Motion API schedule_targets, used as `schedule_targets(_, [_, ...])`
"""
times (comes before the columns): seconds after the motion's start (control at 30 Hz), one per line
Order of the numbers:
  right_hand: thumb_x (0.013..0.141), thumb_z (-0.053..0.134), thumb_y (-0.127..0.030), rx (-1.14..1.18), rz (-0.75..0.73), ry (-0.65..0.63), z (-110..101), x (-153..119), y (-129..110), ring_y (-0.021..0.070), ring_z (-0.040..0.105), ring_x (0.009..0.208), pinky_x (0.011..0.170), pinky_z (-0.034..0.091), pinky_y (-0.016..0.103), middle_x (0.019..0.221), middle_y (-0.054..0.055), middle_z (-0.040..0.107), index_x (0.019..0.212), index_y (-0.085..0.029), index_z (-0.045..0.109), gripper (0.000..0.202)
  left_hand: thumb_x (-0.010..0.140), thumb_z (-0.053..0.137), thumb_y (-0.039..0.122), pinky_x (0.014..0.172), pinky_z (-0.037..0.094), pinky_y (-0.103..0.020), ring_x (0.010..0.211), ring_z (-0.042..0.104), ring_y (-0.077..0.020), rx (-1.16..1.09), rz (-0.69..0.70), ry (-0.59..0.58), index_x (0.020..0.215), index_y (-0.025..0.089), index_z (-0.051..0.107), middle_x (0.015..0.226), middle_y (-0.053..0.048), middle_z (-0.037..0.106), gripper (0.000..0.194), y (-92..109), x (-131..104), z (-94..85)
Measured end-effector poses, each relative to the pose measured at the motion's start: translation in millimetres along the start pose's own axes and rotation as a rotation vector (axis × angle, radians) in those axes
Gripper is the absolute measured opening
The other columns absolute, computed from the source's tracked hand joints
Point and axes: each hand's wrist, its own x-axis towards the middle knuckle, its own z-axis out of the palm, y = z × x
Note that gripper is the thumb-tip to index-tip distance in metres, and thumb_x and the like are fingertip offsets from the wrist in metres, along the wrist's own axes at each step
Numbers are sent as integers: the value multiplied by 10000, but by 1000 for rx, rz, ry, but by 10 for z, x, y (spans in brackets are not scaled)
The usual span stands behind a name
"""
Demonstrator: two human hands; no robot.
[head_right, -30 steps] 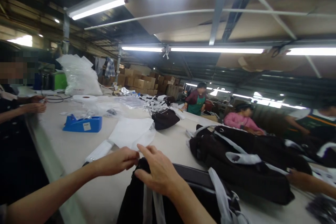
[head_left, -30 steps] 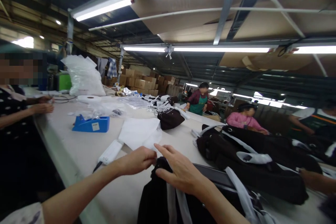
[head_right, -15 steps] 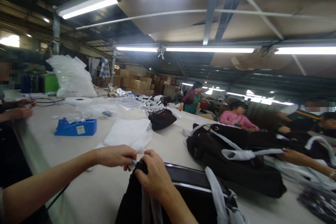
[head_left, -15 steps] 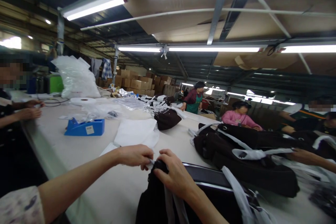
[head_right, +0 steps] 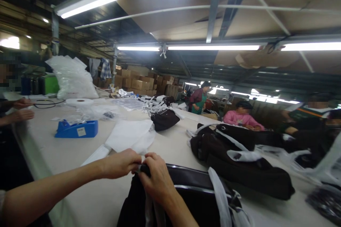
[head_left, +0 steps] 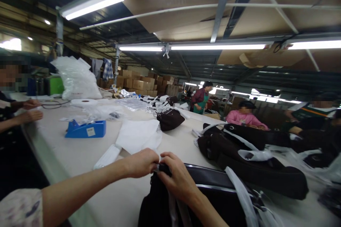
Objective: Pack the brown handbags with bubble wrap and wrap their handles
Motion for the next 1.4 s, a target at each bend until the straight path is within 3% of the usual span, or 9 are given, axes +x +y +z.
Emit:
schedule_targets(0.1, [758,637,-102,-19,13,-7,-19,6,-29,245,584,1080,969,435,387,1149,101,631,940,-179,649,197,759,490,104,660,417,-263,674,569,-178,-1,31,-36,632,186,575,663,-12,622,173,-28,57,-61])
schedule_targets(0.2, [740,677,-111,-149,38,75,-1,-21,-105,283,565,1112,958,429,428,1222,116,617,1032,-183,625,305,681,514,99,649,414,-290,648,545,-191,-31,13,-93,563,194,536,602,-8,585,153,-73,145,-120])
schedule_targets(0.33, [785,696,-110,-410,-133,189,54,-76,-257,287,564,1058,983,366,467,1158,78,659,948,-211,632,202,588,508,119,518,364,-275,543,504,-176,-151,-60,-229,501,194,546,500,-1,550,120,-140,250,-176])
schedule_targets(0.43, [802,736,-162,-508,-188,188,99,-78,-341,259,583,924,874,390,422,1014,46,680,900,-219,639,149,562,505,144,474,322,-265,504,468,-163,-250,-93,-318,510,187,586,477,-3,549,105,-169,286,-186])
schedule_targets(0.57, [850,716,-232,-619,-98,180,172,-22,-374,254,579,801,694,371,378,895,57,672,852,-210,654,66,595,535,156,473,299,-252,484,433,-139,-322,-118,-358,525,168,610,477,5,532,103,-188,290,-168])
schedule_targets(0.73, [833,692,-131,-673,-138,176,224,15,-359,252,570,788,669,361,367,912,64,672,818,-203,646,87,580,525,138,452,273,-233,453,415,-120,-397,-130,-372,513,170,589,470,9,527,98,-209,294,-169])
schedule_targets(0.87, [846,568,-53,-558,-179,185,213,0,-242,239,569,788,700,399,357,876,76,655,829,-172,617,130,556,517,182,474,340,-239,492,508,-143,-507,-105,-430,570,180,608,542,-9,604,92,-249,297,-162])
schedule_targets(1.1, [865,458,-81,-251,-57,181,179,-14,-62,208,580,766,684,433,306,815,69,589,785,-192,508,145,577,517,205,473,256,-224,503,403,-116,-593,-10,-246,651,181,609,543,18,570,120,-271,265,10])
schedule_targets(1.4, [841,411,-119,-148,70,245,97,-67,-126,192,557,686,633,394,296,716,33,557,732,-218,437,150,779,463,359,573,331,-245,621,453,-138,-579,41,41,613,182,550,634,-1,571,257,-151,58,200])
